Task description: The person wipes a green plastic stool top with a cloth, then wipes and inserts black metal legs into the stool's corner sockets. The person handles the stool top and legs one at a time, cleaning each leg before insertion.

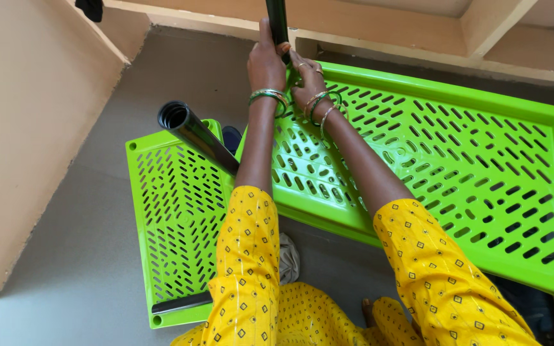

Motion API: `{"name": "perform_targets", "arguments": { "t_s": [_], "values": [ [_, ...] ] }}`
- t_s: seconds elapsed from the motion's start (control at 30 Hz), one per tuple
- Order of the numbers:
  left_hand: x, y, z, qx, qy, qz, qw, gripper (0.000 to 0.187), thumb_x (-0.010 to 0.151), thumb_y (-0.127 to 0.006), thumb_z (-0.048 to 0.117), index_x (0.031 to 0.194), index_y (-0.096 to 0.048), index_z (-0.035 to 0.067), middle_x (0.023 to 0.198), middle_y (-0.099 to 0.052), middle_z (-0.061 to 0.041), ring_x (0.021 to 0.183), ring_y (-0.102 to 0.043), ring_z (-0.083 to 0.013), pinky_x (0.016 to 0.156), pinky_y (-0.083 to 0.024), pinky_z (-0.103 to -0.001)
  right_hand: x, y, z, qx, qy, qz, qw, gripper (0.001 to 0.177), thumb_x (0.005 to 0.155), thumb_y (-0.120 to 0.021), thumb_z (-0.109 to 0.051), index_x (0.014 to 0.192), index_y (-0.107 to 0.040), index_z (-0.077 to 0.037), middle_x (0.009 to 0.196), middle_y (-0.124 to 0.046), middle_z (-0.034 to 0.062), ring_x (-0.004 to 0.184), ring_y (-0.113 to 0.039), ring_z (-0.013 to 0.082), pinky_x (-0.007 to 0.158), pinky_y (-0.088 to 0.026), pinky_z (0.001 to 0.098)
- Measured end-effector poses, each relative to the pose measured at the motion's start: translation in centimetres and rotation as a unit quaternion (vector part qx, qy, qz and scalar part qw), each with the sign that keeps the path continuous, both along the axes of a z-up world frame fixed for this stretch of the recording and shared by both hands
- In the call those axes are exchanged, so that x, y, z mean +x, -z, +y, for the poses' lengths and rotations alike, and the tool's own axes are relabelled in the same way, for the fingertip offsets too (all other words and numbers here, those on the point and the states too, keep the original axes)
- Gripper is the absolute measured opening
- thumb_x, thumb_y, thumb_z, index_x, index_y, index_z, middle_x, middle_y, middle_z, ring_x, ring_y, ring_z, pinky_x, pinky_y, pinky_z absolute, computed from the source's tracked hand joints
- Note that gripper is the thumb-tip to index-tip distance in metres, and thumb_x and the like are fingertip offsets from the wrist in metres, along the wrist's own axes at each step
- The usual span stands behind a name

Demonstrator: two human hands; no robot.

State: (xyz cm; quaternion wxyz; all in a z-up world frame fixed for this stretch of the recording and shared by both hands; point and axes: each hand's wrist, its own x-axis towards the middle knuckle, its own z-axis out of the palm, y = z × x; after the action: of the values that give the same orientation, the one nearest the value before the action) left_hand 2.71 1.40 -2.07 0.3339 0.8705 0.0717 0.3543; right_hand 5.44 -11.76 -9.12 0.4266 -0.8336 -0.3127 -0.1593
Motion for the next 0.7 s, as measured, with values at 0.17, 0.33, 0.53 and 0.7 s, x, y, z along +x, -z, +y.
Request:
{"name": "perform_targets", "arguments": {
  "t_s": [0.17,0.33,0.53,0.7],
  "values": [
    [-1.9,-1.3,-2.1,-0.037,-0.019,0.012,0.999,0.047,0.101,-0.063,0.014,0.142,-0.043,0.019,0.109,-0.073,-0.017,0.098,-0.073,-0.0381,0.079,-0.055,-0.051,-0.9,-1.0,0.4,0.004,0.016,0.071,0.997,0.095,0.070,-0.072,0.002,0.158,-0.037,-0.010,0.156,-0.050,0.0134,0.140,-0.044,0.0339,0.122,-0.035,0.0395],
    [-7.4,-5.3,-5.6,-0.007,0.010,-0.141,0.990,0.087,0.089,-0.071,0.013,0.159,-0.020,0.004,0.146,-0.048,-0.030,0.132,-0.049,-0.0492,0.104,-0.045,-0.053,-3.3,-6.2,-2.8,-0.053,0.046,-0.054,0.996,0.102,0.077,-0.089,-0.012,0.159,-0.028,-0.002,0.157,-0.044,0.0256,0.144,-0.036,0.0432,0.119,-0.032,0.0485],
    [-23.0,-11.2,-10.3,-0.041,0.102,-0.131,0.985,0.068,0.097,-0.067,0.012,0.156,-0.034,0.008,0.149,-0.053,-0.020,0.135,-0.052,-0.0401,0.116,-0.039,-0.047,-17.3,-15.7,-9.4,0.114,0.021,-0.031,0.993,0.082,0.082,-0.078,-0.008,0.156,-0.043,-0.006,0.147,-0.061,0.0155,0.135,-0.054,0.0326,0.108,-0.046,0.0441],
    [-40.2,-6.0,-10.7,-0.026,0.013,-0.146,0.989,0.039,0.104,-0.057,0.009,0.143,-0.053,0.009,0.138,-0.064,-0.011,0.126,-0.060,-0.0323,0.112,-0.043,-0.042,-34.6,-14.1,-7.0,0.032,-0.030,-0.155,0.987,0.057,0.082,-0.072,0.001,0.137,-0.063,-0.007,0.132,-0.067,0.0177,0.128,-0.057,0.0373,0.113,-0.043,0.0507]
  ]
}}
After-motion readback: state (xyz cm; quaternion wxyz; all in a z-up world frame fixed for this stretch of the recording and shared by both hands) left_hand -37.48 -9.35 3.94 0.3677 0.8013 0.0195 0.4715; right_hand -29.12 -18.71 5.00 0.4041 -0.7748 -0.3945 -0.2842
